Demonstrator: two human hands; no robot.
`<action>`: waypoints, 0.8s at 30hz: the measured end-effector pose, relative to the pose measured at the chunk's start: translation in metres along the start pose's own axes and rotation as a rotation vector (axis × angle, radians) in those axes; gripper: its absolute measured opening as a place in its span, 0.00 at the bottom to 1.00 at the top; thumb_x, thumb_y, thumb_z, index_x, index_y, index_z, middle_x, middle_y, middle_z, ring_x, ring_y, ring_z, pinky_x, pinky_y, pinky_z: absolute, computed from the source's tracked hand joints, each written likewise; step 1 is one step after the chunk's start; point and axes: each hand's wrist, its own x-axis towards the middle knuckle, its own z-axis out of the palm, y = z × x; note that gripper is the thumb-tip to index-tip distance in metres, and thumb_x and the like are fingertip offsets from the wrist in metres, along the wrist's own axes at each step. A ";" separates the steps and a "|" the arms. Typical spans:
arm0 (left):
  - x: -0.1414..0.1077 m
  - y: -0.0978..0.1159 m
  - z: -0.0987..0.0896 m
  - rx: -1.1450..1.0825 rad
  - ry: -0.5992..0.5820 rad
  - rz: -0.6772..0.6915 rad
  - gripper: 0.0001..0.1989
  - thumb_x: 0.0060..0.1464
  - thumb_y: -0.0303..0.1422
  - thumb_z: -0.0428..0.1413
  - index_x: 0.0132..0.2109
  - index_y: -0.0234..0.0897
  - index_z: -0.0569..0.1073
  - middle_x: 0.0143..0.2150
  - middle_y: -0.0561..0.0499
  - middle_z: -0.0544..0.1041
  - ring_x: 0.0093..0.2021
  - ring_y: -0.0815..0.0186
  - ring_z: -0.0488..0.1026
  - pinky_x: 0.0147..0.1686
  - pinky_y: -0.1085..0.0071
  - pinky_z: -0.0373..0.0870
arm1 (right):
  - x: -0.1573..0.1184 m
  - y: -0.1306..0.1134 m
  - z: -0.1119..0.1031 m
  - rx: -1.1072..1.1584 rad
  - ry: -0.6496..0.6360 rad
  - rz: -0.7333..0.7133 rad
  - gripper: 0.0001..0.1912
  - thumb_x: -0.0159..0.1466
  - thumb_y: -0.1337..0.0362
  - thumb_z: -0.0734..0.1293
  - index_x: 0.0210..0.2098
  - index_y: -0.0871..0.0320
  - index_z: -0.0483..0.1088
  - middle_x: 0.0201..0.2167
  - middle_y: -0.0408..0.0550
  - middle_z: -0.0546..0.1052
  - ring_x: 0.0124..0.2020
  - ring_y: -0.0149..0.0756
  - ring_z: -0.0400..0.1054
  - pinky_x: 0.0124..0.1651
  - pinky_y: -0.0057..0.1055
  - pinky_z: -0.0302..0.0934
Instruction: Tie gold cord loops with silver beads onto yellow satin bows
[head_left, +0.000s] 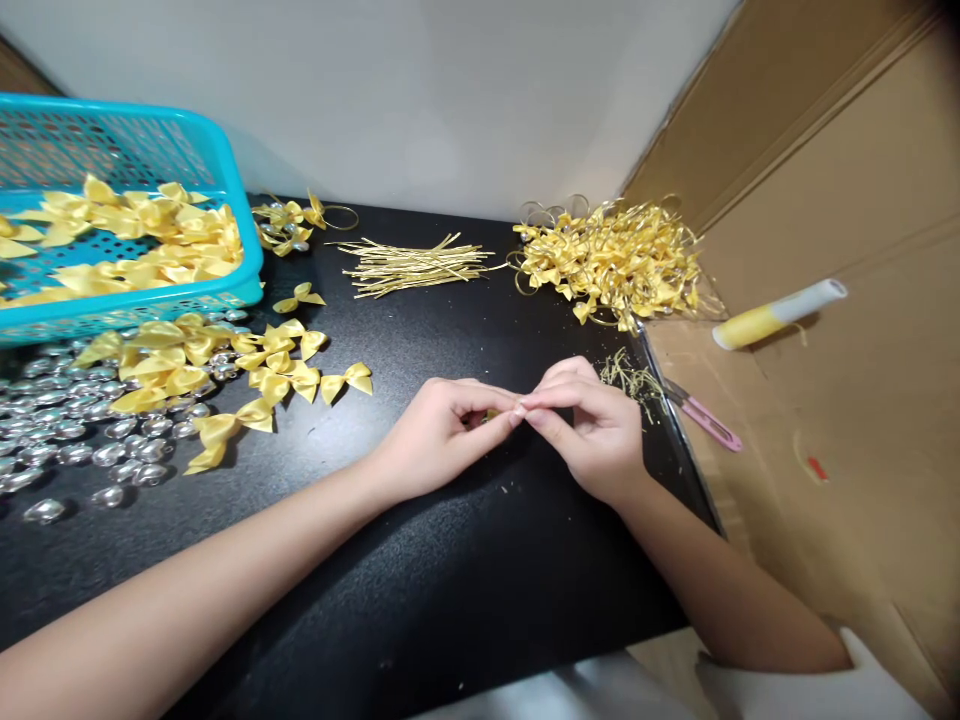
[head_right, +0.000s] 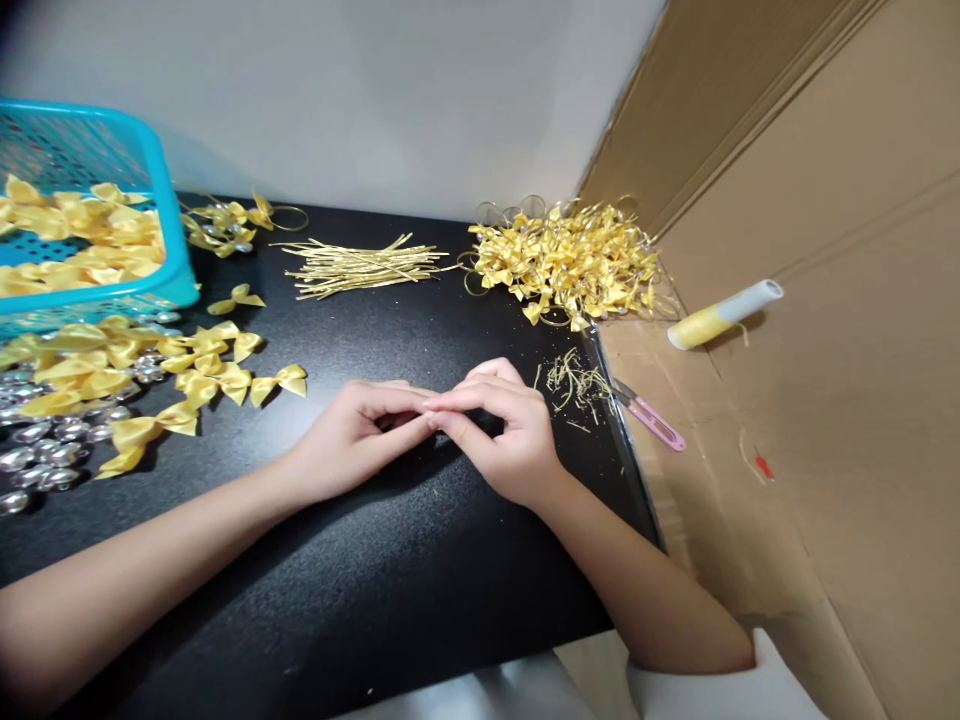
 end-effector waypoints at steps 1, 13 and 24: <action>-0.001 0.000 0.001 0.041 -0.014 0.036 0.11 0.59 0.35 0.56 0.40 0.38 0.83 0.36 0.49 0.83 0.32 0.67 0.75 0.32 0.73 0.68 | 0.000 0.001 0.000 -0.013 0.010 0.024 0.09 0.60 0.71 0.71 0.35 0.49 0.79 0.28 0.43 0.80 0.34 0.35 0.69 0.40 0.37 0.65; 0.000 -0.007 0.005 -0.377 0.171 -0.120 0.06 0.54 0.33 0.61 0.31 0.36 0.79 0.40 0.47 0.84 0.45 0.60 0.80 0.49 0.67 0.73 | -0.001 0.008 0.001 -0.239 0.008 0.112 0.04 0.62 0.66 0.68 0.32 0.53 0.76 0.36 0.46 0.77 0.42 0.38 0.68 0.50 0.41 0.61; -0.006 -0.008 0.009 -0.117 0.277 -0.065 0.08 0.55 0.32 0.58 0.32 0.40 0.83 0.43 0.47 0.84 0.47 0.57 0.79 0.45 0.62 0.72 | -0.010 0.010 0.010 -0.268 -0.042 0.145 0.13 0.64 0.66 0.64 0.40 0.47 0.80 0.34 0.46 0.72 0.39 0.38 0.63 0.44 0.40 0.60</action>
